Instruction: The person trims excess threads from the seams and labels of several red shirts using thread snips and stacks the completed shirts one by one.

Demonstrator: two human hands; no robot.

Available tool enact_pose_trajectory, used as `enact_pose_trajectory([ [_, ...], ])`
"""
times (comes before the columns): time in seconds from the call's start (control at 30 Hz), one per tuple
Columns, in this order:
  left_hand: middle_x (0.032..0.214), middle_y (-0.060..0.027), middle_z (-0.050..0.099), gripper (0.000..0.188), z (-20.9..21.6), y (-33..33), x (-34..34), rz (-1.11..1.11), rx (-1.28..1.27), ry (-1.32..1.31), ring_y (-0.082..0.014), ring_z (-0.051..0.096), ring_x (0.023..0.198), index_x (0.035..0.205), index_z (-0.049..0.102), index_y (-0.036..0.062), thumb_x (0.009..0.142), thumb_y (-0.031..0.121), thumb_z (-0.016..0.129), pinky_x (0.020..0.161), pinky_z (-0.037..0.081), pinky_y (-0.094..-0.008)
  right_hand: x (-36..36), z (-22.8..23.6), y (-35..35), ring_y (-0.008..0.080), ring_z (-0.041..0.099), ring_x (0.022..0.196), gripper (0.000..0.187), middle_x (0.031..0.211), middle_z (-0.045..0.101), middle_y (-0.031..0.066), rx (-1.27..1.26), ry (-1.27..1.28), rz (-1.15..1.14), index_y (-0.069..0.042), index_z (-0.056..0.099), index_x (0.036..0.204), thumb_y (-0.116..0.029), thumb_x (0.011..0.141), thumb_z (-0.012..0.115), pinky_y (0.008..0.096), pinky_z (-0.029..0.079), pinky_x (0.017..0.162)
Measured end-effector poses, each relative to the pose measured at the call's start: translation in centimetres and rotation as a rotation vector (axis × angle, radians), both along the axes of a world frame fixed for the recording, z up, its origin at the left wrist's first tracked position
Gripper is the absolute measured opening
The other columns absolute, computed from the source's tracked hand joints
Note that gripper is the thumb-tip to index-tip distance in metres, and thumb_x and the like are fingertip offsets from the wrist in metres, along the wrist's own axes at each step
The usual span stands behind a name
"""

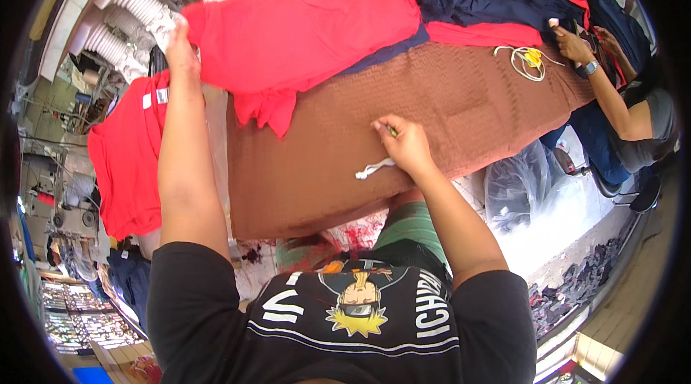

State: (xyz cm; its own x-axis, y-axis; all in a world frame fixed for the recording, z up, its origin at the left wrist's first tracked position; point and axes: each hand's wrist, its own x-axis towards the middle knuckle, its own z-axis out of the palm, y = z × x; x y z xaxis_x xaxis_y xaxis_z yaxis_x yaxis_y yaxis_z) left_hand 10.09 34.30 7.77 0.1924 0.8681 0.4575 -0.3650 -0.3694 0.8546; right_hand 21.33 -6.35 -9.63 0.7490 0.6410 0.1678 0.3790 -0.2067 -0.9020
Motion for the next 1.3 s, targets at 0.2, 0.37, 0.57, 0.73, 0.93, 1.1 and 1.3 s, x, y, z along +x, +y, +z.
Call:
enact_pose_trajectory([
  [0.2,0.109,-0.0016,0.061,0.023,-3.8,-11.9,-13.3,-0.23,0.448,0.423,-0.0101,0.053,0.102,0.112,0.063,0.0028,0.093,0.016,0.06,0.092,0.039,-0.0243,2.3,-2.3,-0.8,0.0043,0.051,0.06,0.021,0.072,0.063,-0.0014,0.369,0.26,-0.081,-0.003,0.068,0.101,-0.02,0.095,0.055,0.0216,0.04,0.055],
  [0.37,0.095,-0.0021,0.065,0.02,-16.6,-9.7,-19.6,0.071,0.047,0.611,-0.0105,0.058,0.091,0.106,0.067,0.0034,0.09,0.015,0.063,0.084,0.044,-0.0251,1.9,-1.6,0.4,0.0054,0.056,0.071,0.023,0.081,0.066,0.001,0.414,0.168,-0.17,-0.002,0.065,0.108,-0.017,0.095,0.053,0.0213,0.046,0.066],
  [0.57,0.102,-0.0069,0.065,0.03,-16.5,-18.9,-15.1,-0.056,0.047,0.494,-0.0141,0.059,0.093,0.107,0.064,0.0022,0.087,0.024,0.068,0.084,0.047,-0.0286,3.6,-4.5,-1.5,0.0253,0.048,0.122,0.04,0.133,0.052,0.0118,0.028,-0.531,-0.182,-0.002,0.049,0.131,-0.009,0.092,0.051,0.0359,0.039,0.1],
  [0.73,0.113,-0.0149,0.06,0.048,-15.4,-27.5,-13.3,0.086,0.694,0.914,-0.0309,0.057,0.107,0.114,0.062,0.0057,0.077,0.033,0.075,0.092,0.045,-0.038,0.8,-1.9,-3.9,0.0233,0.06,0.104,0.034,0.115,0.063,0.0123,0.094,0.031,-0.153,0.001,0.058,0.119,-0.01,0.087,0.059,0.0347,0.046,0.088],
  [0.93,0.102,-0.0177,0.064,0.041,-15.0,-21.8,-9.8,-0.094,0.318,1.339,-0.0318,0.061,0.097,0.109,0.066,0.008,0.08,0.036,0.07,0.088,0.047,-0.0423,0.3,3.4,-8.9,0.0133,0.063,0.082,0.026,0.091,0.069,0.0049,-0.194,0.29,0.016,0.003,0.065,0.105,-0.01,0.083,0.068,0.0288,0.049,0.078],
  [1.1,0.093,-0.0138,0.064,0.028,0.3,-11.3,-7.3,-0.015,-0.099,0.306,-0.0181,0.062,0.082,0.105,0.056,-0.0013,0.091,0.023,0.059,0.069,0.052,-0.0328,3.8,4.5,-13.5,0.0222,0.066,0.081,0.02,0.085,0.07,0.0113,-0.527,-0.115,0.29,-0.003,0.068,0.098,-0.008,0.08,0.063,0.0342,0.049,0.075],
  [1.3,0.122,-0.0077,0.056,0.055,-3.6,-20.3,-9.2,-0.254,0.111,0.456,-0.0163,0.052,0.116,0.131,0.047,0.0054,0.087,0.029,0.069,0.098,0.042,-0.0313,5.0,6.7,-16.0,0.0301,0.066,0.086,0.022,0.092,0.069,0.0158,-0.485,-0.283,0.174,-0.005,0.068,0.099,-0.007,0.079,0.061,0.0382,0.049,0.078],
])
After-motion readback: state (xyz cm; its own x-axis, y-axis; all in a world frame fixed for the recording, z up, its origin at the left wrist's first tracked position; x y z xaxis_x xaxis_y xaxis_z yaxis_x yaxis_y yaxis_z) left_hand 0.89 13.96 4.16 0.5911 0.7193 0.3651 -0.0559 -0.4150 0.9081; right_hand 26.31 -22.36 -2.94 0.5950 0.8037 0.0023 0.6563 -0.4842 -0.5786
